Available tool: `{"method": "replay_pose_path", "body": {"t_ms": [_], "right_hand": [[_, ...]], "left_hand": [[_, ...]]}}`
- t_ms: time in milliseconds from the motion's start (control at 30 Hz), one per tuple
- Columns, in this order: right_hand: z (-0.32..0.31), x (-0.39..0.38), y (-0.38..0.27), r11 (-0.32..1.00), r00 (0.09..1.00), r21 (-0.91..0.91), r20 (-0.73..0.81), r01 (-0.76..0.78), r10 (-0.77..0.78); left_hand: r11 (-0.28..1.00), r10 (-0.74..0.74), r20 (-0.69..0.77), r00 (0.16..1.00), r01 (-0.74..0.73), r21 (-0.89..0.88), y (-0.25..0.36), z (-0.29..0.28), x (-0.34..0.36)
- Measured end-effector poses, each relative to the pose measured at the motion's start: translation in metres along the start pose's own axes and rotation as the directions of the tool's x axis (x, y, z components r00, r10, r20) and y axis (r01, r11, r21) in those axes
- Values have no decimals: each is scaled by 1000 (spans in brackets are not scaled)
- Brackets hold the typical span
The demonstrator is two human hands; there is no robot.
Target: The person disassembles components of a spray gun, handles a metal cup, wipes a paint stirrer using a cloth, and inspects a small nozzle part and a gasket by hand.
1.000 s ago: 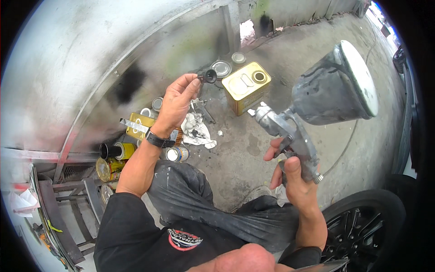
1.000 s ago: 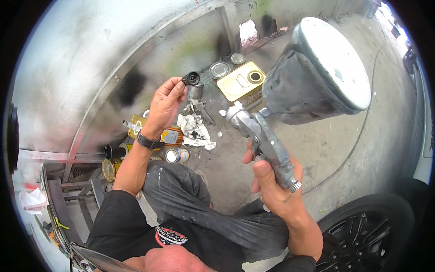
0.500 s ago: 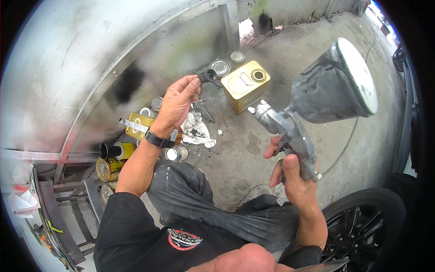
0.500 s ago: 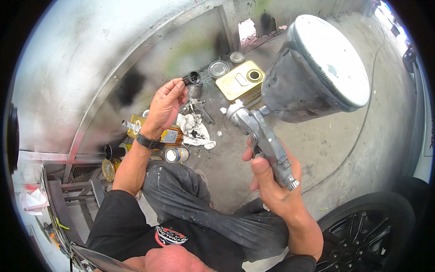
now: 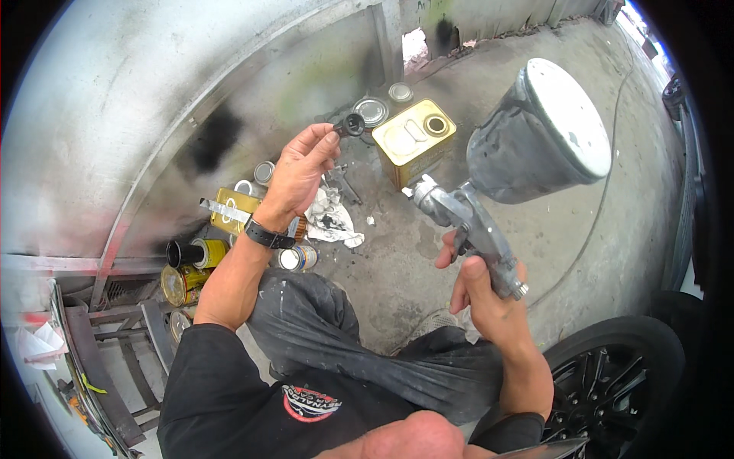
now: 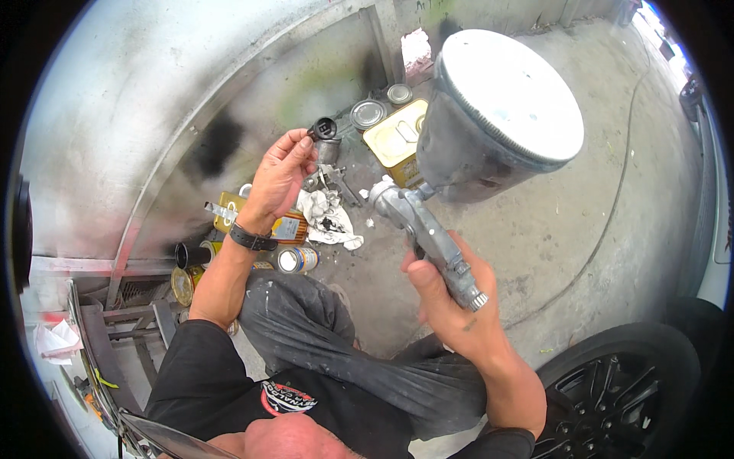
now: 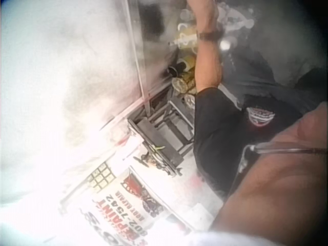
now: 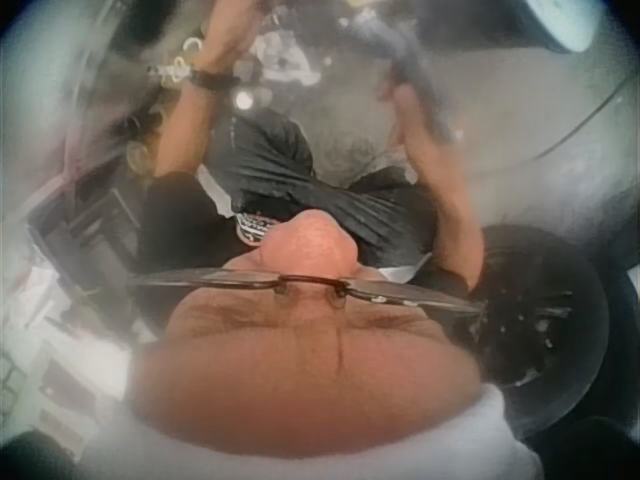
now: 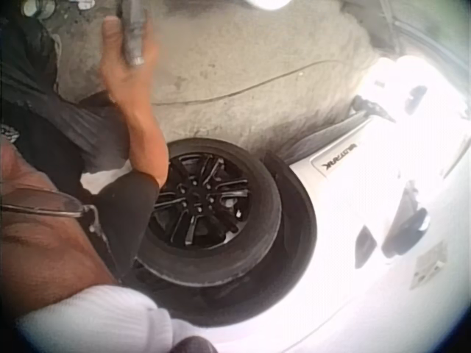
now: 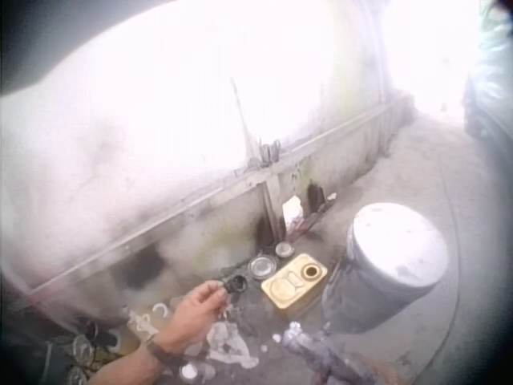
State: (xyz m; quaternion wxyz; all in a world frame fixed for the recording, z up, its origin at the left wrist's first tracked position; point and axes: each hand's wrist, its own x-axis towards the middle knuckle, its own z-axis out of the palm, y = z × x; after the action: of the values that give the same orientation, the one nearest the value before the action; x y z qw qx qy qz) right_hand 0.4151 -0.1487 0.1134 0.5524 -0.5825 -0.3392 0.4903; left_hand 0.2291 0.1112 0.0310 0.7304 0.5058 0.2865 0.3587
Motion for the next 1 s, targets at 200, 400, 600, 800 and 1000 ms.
{"method": "replay_pose_path", "body": {"t_ms": [200,400,600,800,1000], "right_hand": [[-2,1,3,997,999,75,-32,-6,8],[-5,-3,2,997,998,45,16,63,-64],[-5,-1,0,998,999,54,27,41,-43],[-9,-2,2,995,1000,101,21,7,-10],[-7,-1,3,991,999,132,20,34,-37]], "left_hand": [[999,-52,72,996,53,-13,-1,-4,1],[983,-152,189,970,129,127,3,-9,3],[964,-59,175,983,11,264,7,3,-2],[919,32,179,983,-100,382,9,10,-5],[914,49,165,985,-111,389,8,9,-5]]}}
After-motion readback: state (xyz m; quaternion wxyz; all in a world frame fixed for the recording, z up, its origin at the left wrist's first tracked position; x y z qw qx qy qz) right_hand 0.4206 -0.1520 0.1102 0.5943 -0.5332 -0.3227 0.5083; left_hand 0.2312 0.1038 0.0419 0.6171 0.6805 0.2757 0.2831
